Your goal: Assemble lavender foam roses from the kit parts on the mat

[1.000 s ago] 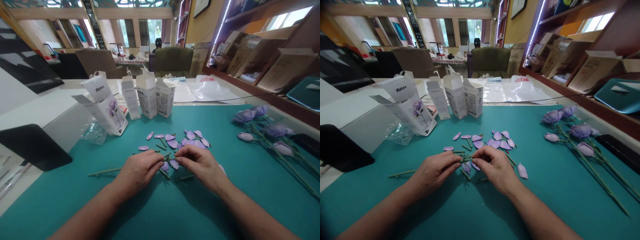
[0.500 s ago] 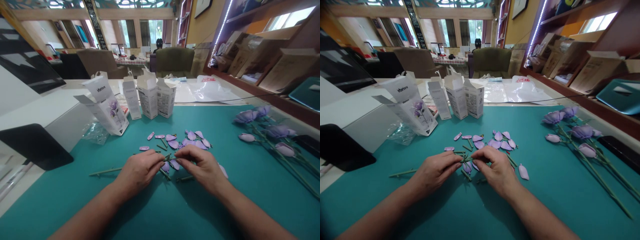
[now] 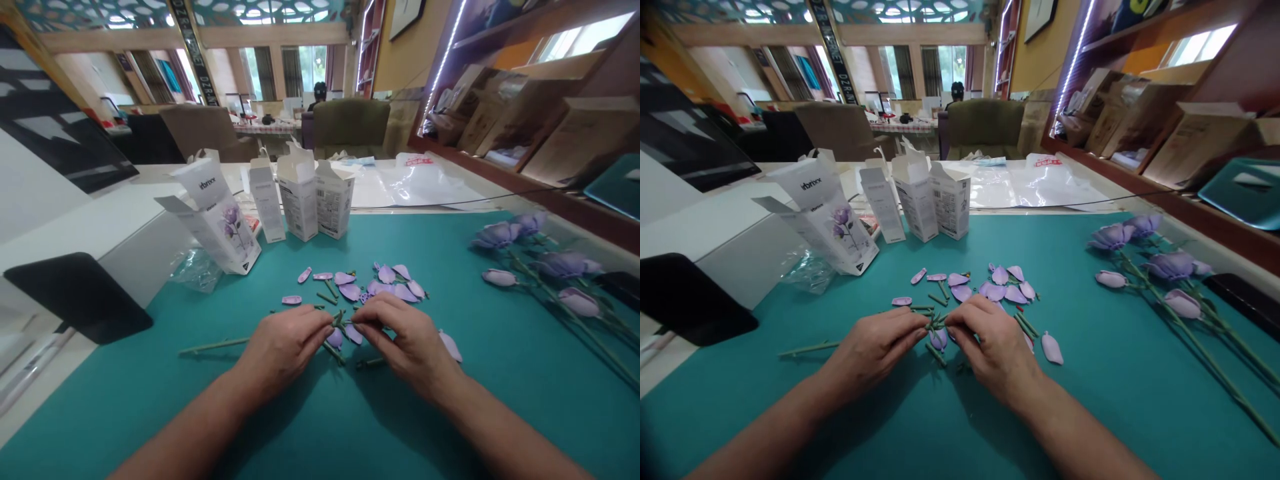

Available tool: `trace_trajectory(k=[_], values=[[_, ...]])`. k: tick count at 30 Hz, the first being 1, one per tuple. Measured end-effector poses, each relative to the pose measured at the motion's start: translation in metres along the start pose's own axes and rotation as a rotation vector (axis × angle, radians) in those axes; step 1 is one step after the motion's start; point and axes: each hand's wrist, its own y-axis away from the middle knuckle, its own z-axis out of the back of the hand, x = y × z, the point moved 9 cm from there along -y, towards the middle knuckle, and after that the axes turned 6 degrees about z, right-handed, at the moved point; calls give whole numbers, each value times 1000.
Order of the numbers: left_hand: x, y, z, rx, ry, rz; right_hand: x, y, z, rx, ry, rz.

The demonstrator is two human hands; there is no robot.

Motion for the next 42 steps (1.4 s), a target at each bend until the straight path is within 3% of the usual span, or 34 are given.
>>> trace_trajectory(k=[42], values=[[-1, 2, -3, -56, -98, -53, 9, 1, 3, -59, 84, 30]])
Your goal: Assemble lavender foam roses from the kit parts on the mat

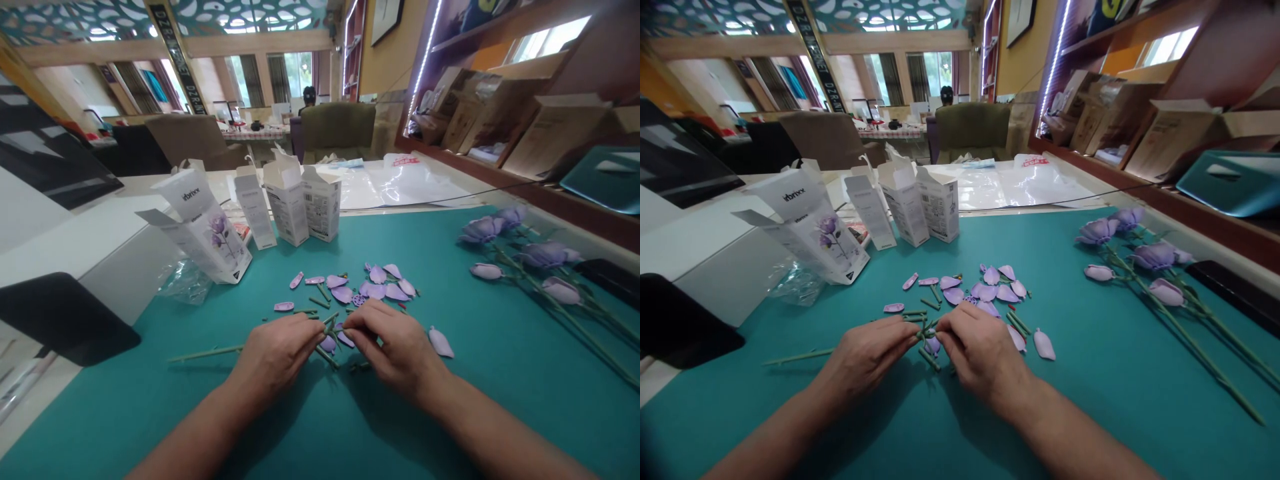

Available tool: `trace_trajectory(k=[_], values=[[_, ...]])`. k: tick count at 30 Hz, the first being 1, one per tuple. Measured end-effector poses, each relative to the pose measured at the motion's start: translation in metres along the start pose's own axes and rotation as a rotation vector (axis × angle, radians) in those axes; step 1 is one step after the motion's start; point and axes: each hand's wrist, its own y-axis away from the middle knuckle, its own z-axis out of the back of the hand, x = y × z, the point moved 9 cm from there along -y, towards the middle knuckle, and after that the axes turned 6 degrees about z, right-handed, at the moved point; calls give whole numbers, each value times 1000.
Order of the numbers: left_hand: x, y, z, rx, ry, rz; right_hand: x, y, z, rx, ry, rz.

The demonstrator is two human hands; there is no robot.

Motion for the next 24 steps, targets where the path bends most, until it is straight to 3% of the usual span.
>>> trace_trajectory(k=[16, 24], values=[[-3, 0, 3, -31, -23, -21, -2, -1, 1, -10, -8, -36], [0, 0, 0, -15, 3, -9, 3, -1, 0, 6, 27, 19]])
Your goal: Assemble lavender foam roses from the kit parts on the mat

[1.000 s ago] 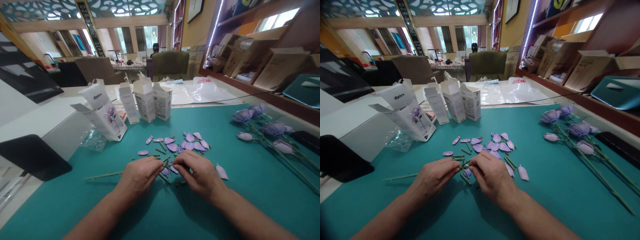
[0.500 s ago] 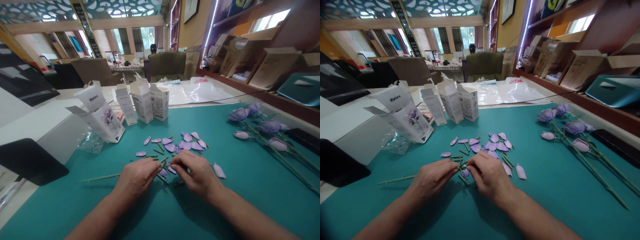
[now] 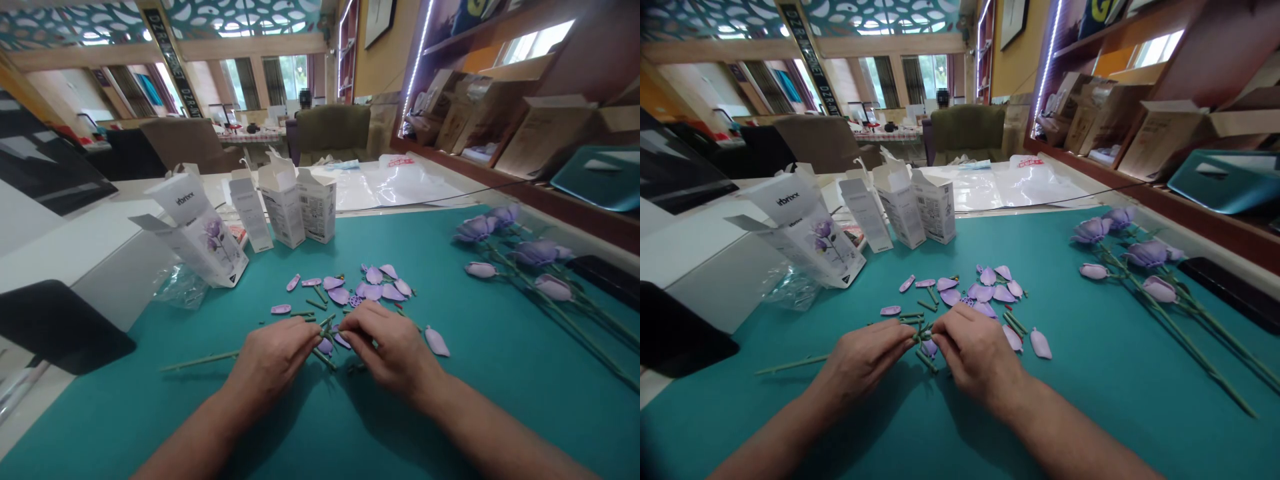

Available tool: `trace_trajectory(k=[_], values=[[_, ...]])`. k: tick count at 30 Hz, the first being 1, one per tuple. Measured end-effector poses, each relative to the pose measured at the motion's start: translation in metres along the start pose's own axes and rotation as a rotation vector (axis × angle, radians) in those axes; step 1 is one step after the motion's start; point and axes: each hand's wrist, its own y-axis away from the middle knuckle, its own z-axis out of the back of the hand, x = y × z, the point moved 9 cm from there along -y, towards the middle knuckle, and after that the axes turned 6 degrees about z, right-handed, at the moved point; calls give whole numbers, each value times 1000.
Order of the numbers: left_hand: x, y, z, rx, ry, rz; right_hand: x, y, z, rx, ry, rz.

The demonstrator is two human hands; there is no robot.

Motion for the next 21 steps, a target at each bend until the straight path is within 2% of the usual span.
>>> trace_trajectory(k=[12, 21], values=[[1, -1, 0, 20, 70, 4, 6, 0, -1, 8, 52, 68], [0, 0, 0, -2, 48, -10, 2, 2, -3, 5, 28, 42]])
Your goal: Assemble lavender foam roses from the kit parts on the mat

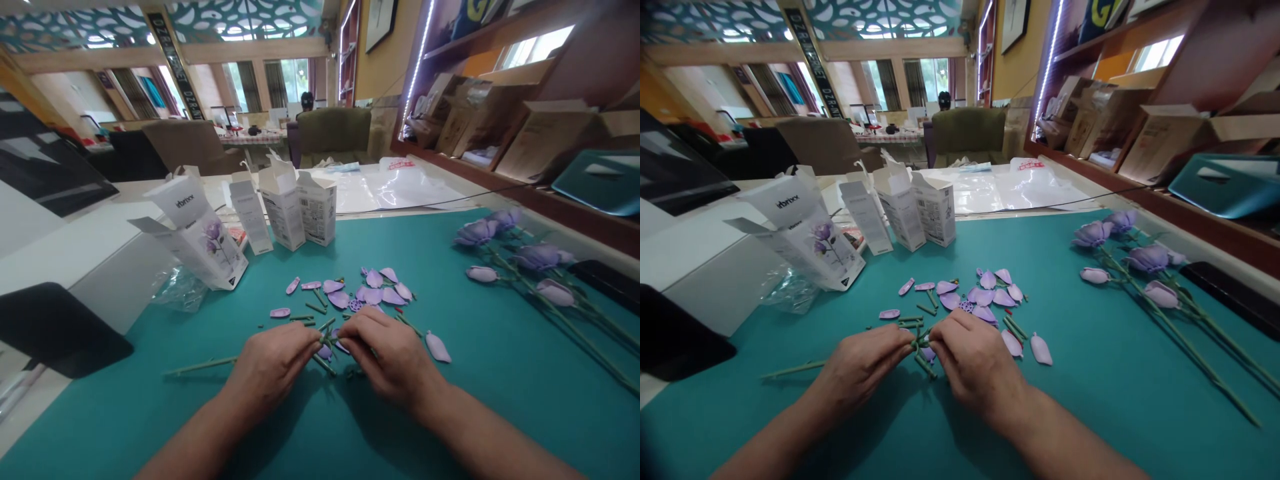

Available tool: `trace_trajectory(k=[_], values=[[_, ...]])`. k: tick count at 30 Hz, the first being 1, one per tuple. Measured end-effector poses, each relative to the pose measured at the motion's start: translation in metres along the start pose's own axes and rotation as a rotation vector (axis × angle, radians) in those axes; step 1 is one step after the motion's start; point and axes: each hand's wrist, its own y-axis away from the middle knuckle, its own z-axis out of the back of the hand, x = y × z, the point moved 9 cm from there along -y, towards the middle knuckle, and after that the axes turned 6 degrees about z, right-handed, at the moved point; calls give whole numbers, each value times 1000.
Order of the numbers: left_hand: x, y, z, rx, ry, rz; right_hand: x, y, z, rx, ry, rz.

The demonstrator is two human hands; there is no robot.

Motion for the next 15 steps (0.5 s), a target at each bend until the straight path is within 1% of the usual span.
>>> trace_trajectory(k=[10, 15], values=[[-2, 1, -1, -5, -26, 6, -1, 1, -1, -2, -24, -39], [-3, 1, -1, 0, -15, -6, -7, 1, -3, 5, -123, -111]])
